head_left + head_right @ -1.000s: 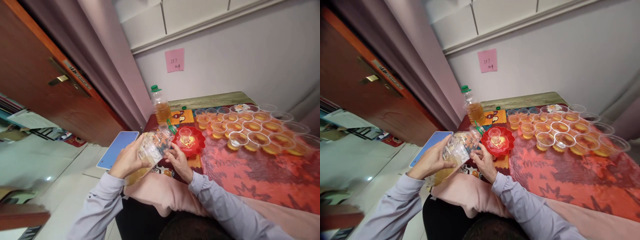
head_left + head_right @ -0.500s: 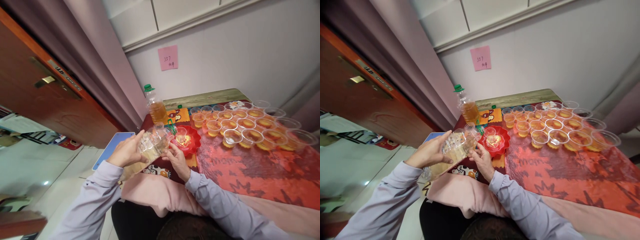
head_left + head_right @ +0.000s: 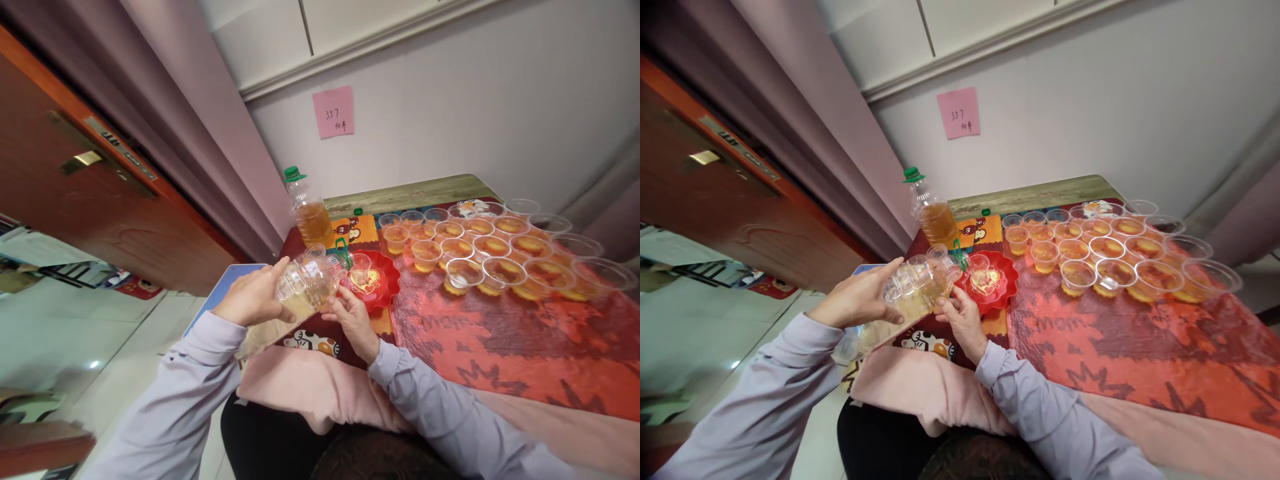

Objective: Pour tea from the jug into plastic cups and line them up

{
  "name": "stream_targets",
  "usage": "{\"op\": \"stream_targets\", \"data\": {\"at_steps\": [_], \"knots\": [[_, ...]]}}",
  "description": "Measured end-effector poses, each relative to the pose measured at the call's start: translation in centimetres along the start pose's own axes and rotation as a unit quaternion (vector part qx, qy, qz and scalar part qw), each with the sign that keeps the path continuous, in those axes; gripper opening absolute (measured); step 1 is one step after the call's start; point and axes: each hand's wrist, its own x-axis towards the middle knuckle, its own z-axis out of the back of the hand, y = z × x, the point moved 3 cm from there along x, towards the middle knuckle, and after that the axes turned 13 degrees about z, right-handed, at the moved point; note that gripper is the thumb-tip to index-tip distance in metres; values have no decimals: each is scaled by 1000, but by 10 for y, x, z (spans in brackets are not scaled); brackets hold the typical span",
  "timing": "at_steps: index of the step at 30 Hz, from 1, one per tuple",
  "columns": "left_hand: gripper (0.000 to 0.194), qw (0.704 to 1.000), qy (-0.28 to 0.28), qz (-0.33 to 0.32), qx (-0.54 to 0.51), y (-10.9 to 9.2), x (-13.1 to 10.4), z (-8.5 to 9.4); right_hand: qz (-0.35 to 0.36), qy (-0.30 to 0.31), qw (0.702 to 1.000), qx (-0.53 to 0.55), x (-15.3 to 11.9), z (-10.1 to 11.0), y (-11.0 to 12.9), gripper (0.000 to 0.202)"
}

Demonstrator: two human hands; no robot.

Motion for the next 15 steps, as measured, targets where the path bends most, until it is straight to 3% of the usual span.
{"op": "stream_targets", "data": {"at_steps": [15], "knots": [[120,999,6,-19,36,-6,5,8,-15,-10,1000,16,1,1,-1,64]]}}
